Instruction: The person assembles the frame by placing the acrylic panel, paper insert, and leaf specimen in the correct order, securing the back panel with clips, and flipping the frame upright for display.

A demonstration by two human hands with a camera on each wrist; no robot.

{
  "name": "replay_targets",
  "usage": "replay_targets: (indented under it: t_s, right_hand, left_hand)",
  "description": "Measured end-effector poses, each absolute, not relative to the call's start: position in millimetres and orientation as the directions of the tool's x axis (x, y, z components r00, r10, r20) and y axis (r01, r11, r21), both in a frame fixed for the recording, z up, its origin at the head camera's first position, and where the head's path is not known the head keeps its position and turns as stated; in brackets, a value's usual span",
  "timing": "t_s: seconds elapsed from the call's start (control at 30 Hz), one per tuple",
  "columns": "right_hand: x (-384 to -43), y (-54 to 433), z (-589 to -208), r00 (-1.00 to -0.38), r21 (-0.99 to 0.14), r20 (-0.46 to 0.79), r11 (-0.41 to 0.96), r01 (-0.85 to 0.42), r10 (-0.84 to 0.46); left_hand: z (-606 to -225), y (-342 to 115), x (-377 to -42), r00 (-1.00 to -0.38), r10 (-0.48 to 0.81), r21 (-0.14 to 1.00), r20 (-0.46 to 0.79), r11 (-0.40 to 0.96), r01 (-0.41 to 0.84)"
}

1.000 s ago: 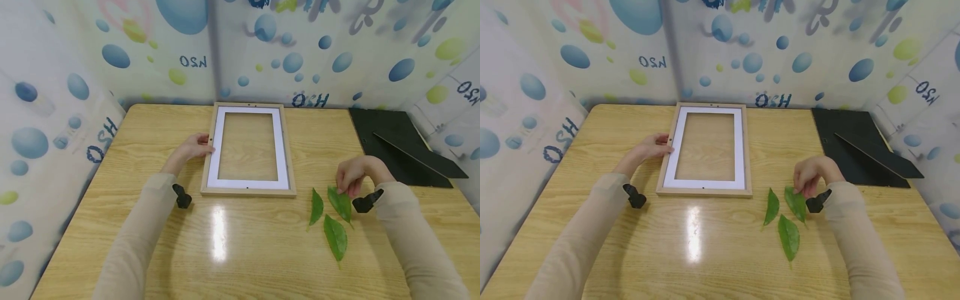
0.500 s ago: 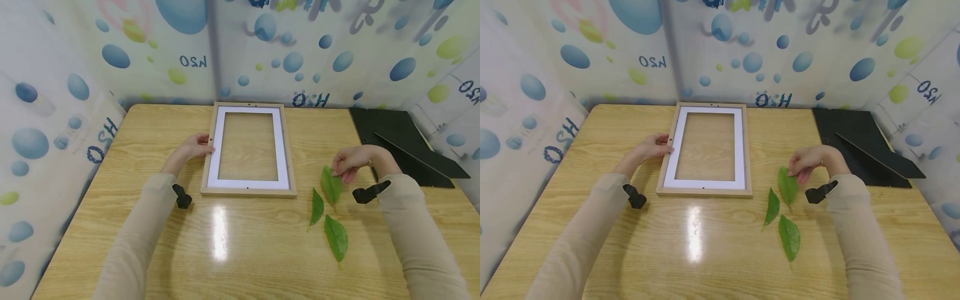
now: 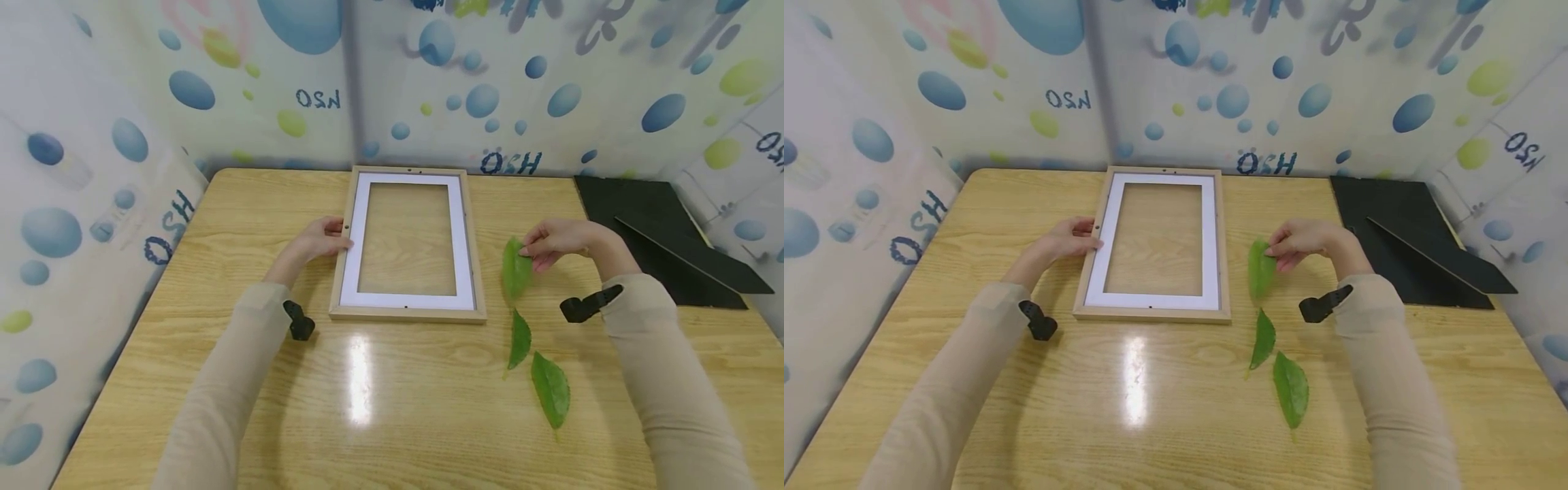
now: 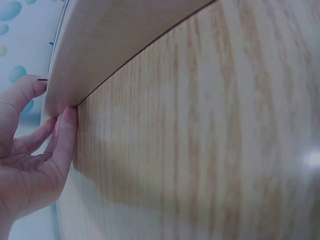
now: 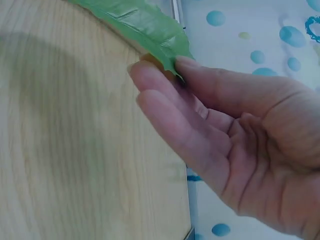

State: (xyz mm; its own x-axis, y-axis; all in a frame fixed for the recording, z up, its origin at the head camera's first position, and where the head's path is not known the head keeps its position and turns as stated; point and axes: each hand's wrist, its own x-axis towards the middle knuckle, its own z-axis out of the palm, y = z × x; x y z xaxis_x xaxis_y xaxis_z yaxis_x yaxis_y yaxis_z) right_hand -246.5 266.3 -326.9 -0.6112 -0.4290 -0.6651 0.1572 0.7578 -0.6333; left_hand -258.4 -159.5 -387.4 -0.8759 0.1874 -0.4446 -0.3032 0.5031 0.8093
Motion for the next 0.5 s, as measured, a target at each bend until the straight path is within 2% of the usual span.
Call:
replay_targets:
  t_s: [0.5]
  right_hand:
    - [-267.6,221.5,-321.2,-0.712,-0.683,-0.556,0.724,0.099,-0.428]
  left_hand:
    - [-392.5,-160.5,-260.5,-0.882,0.182,0.812,-0.435,0.502,-0.297]
